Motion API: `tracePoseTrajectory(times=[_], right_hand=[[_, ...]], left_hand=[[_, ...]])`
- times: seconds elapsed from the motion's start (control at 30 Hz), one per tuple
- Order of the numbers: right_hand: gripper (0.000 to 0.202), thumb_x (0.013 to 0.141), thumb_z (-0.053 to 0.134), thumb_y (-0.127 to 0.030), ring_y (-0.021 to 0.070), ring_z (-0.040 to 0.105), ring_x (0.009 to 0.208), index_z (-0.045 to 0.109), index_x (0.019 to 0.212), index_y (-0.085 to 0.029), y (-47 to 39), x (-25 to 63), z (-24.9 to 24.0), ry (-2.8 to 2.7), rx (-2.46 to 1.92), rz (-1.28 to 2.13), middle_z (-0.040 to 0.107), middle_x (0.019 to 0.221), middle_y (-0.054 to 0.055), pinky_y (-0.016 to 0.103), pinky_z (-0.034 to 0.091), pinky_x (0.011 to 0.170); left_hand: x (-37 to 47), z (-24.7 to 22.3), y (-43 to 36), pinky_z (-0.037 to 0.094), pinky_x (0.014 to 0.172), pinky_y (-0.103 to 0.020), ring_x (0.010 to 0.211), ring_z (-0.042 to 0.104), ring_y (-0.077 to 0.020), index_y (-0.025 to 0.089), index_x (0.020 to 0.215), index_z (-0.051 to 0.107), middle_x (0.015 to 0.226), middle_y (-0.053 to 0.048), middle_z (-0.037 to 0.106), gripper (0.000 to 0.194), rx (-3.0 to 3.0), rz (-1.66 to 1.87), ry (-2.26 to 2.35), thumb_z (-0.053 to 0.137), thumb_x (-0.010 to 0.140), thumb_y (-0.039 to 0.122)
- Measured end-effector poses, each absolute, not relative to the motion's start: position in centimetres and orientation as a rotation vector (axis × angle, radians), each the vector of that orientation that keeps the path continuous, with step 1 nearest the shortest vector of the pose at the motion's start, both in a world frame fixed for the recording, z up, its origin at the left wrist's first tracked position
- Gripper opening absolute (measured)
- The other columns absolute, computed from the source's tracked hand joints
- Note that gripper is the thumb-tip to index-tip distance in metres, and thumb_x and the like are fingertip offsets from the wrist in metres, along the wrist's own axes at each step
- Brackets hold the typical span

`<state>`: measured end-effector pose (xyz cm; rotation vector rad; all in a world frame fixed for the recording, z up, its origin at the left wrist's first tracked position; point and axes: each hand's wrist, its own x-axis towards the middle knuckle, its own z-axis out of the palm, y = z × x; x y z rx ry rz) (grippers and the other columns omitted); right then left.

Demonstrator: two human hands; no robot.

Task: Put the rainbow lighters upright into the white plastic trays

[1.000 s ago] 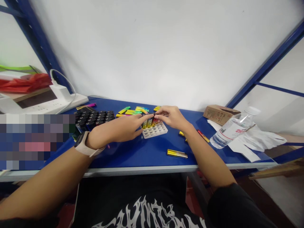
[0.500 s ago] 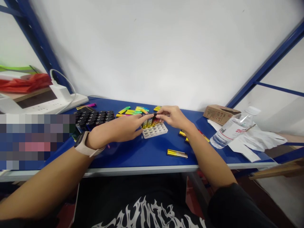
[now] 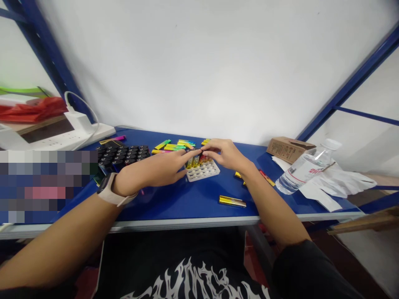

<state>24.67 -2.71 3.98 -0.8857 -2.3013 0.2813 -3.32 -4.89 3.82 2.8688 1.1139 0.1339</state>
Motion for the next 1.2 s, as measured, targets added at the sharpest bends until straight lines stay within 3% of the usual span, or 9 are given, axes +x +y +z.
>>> tracePoseTrajectory(times=[0.3,0.57,0.73,0.83,1.03,1.2], right_hand=[[0.017,0.11,0.066,-0.017,0.0225,0.077,0.096,0.082,0.112,-0.022,-2.77,24.64,4.02,-2.394,-0.965,0.164,0.085,0.107,0.007,0.036,0.058,0.089],[0.012,0.106,0.075,-0.019,0.0246,0.075,0.1,0.085,0.112,-0.022,-2.29,24.86,3.71,-2.398,-0.913,0.098,0.082,0.11,0.009,0.04,0.059,0.092],[0.016,0.11,0.067,-0.023,0.0242,0.075,0.1,0.083,0.11,-0.023,-2.49,24.76,3.58,-2.367,-0.915,0.138,0.082,0.11,0.009,0.04,0.058,0.092],[0.013,0.109,0.068,-0.025,0.0223,0.073,0.09,0.079,0.111,-0.02,-2.61,24.72,3.52,-2.315,-0.949,0.174,0.082,0.105,0.008,0.038,0.057,0.085],[0.021,0.11,0.064,-0.034,0.0214,0.064,0.083,0.07,0.094,-0.022,-2.89,24.71,3.79,-2.349,-0.964,0.067,0.072,0.094,0.006,0.039,0.053,0.084],[0.016,0.109,0.061,-0.038,0.0266,0.068,0.099,0.068,0.108,-0.023,-2.37,25.43,3.33,-2.223,-1.023,-0.005,0.071,0.113,0.011,0.044,0.056,0.093]], left_hand=[[-3.15,4.1,-5.11,0.058,0.109,-0.047,0.134,0.075,-0.0366,0.033,0.186,0.018,0.167,-0.017,0.064,0.08,2.873,0.128,1.119,0.049,0.112,0.037],[-3.17,4.44,-5.42,0.059,0.102,-0.045,0.127,0.077,-0.036,0.032,0.186,0.018,0.161,-0.017,0.069,0.081,2.893,0.132,1.108,0.048,0.111,0.033],[-3.23,4.04,-5.04,0.058,0.108,-0.048,0.133,0.075,-0.0366,0.033,0.187,0.012,0.165,-0.018,0.066,0.082,2.9,0.114,1.108,0.047,0.113,0.034],[-3.29,3.83,-4.87,0.056,0.113,-0.05,0.138,0.073,-0.0372,0.032,0.187,0.015,0.171,-0.018,0.06,0.079,2.897,0.106,1.126,0.046,0.114,0.037],[-3.34,3.95,-5.03,0.054,0.117,-0.051,0.144,0.069,-0.0372,0.034,0.187,0.013,0.178,-0.017,0.053,0.079,2.89,0.083,1.126,0.045,0.115,0.038],[-3.22,3.98,-5.05,0.055,0.115,-0.051,0.141,0.071,-0.0377,0.033,0.187,0.012,0.173,-0.017,0.058,0.08,2.9,0.089,1.124,0.045,0.114,0.037]])
